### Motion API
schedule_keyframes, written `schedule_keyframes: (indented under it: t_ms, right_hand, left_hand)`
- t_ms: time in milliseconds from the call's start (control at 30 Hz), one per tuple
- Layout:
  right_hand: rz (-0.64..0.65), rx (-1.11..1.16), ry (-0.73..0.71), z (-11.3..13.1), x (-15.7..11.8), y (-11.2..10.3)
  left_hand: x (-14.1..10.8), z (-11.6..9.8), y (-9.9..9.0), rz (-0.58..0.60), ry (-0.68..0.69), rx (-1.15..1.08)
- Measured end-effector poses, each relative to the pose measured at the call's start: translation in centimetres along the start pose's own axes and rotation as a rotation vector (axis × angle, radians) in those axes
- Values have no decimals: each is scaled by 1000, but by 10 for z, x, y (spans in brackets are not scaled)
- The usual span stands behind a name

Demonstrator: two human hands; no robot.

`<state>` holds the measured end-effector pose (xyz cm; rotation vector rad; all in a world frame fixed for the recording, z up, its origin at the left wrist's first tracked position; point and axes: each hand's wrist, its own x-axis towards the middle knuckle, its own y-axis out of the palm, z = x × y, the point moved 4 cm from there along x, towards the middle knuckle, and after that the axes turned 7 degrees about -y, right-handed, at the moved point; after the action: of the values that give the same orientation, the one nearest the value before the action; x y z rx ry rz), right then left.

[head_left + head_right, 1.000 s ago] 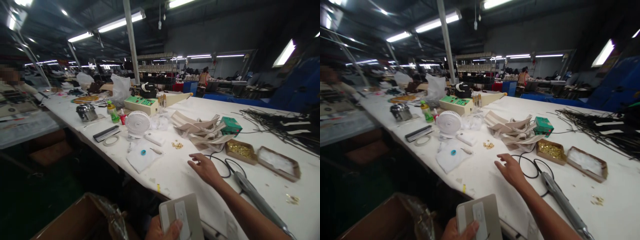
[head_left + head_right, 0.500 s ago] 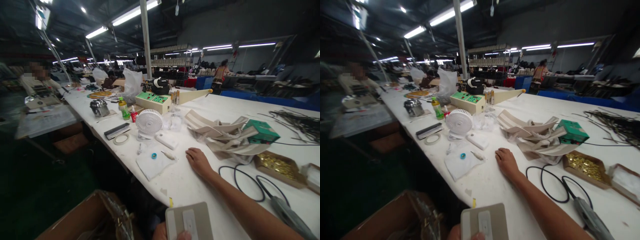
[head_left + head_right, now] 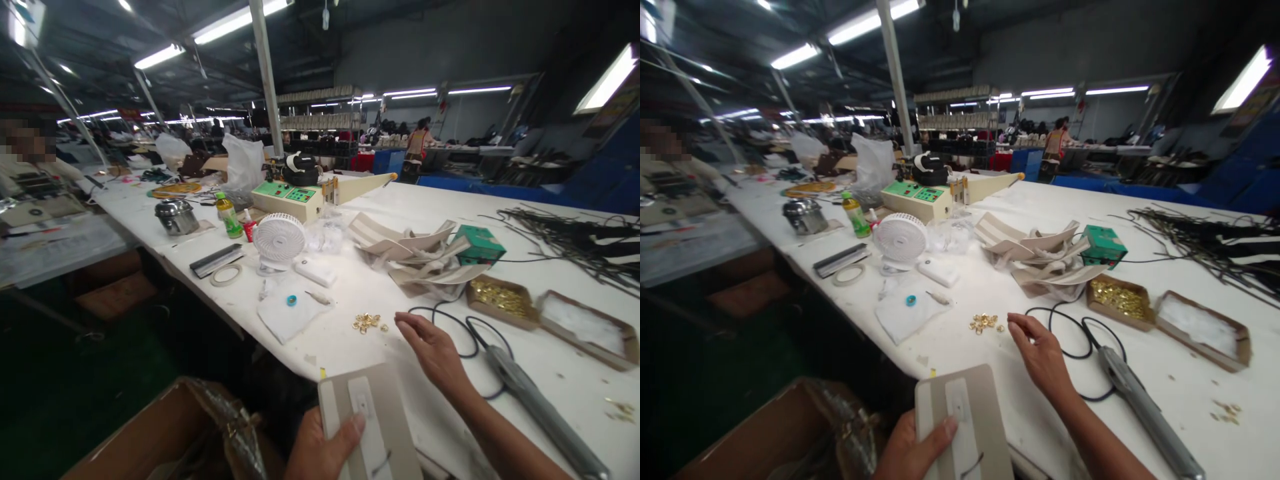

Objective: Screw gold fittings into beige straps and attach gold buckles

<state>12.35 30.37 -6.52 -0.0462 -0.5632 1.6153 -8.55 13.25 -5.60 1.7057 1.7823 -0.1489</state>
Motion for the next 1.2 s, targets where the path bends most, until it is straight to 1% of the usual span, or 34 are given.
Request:
schedule_keyframes:
  t_ms: [67,100,167,233,267,300,367,400,433,467,500,533,567,600,667,733,767,800,833,867,900,933,967,1000,1033,1067,1100,1133,1200]
  right_hand:
    - [73,125,132,9,-24,-14]
    - [137,195,168,15,-38,-17]
    - [289,333,207,27,-65,-16]
    - [393,463,258,37,-89,-10]
    - [401,518,290,39,-98,-6]
    - [365,560,320,40,-104,-4]
    - [241,605,350,40,-112,-2]
    - [208,618,349,40,-115,-2]
    - [206,631,345,40,-116,-2]
    - [229,641,344,41,-116,-3]
    - [279,647,348,41,-114,-6]
    - [319,642,358,41,-111,-11]
    - [331,618,373,40,-106,-20]
    - [311,573,391,37,-99,-32]
    - [217,422,421,27,-78,-68]
    - [43,174,395,16,-52,-115]
    - [-68,19,341,13,-40,-139]
    - [-212,-158,259,14,-29,-161]
    - [-320,-306,180,18,-21,-177]
    - [-405,-423,93,25,-15,-185]
    - [-449,-496,5,33,-10,-184]
    - [-442,-517,-81,42,-6,-174]
    - [-391,-499,-163,50,-2,-154]
    - [-296,-442,-237,58,3,-127]
    - [-168,-370,-297,64,9,-94]
    - [-21,-313,-327,69,16,-57]
    - [88,-280,-344,71,24,-20]
    - [165,-282,-348,72,34,15]
    - [320,-383,-314,66,57,79]
  left_hand:
    - [2,-3,11,50,29,-12]
    - [4,-4,17,62,45,-13]
    - [8,-5,28,62,72,-12]
    - [13,-3,37,32,93,-14]
    - [15,-2,41,11,100,-17]
    - [17,0,43,-11,103,-19]
    - [19,2,46,-41,106,-9]
    - [19,3,46,-49,108,1]
    - [20,3,46,-54,115,14]
    - [20,3,46,-50,129,27]
    - [20,3,45,-44,153,39]
    - [21,2,44,-41,181,62]
    - [22,1,43,-46,208,98]
    - [23,1,41,-62,231,145]
    - [27,-1,37,-114,260,263]
    - [32,-4,32,-172,273,383]
    - [34,-7,29,-196,291,432]
    - [37,-11,26,-215,318,481]
    - [40,-15,22,-235,355,529]
    - [43,-20,18,-251,399,573]
    - [45,-23,15,-264,444,615]
    - [48,-27,11,-275,485,659]
    - [52,-29,7,-283,521,706]
    - [54,-30,3,-296,563,754]
    - [57,-32,-1,-310,622,805]
    - [58,-34,-4,-324,697,860]
    - [59,-36,-6,-336,785,919]
    - [60,-38,-9,-347,876,980]
    - [61,-45,-14,-378,1026,1110]
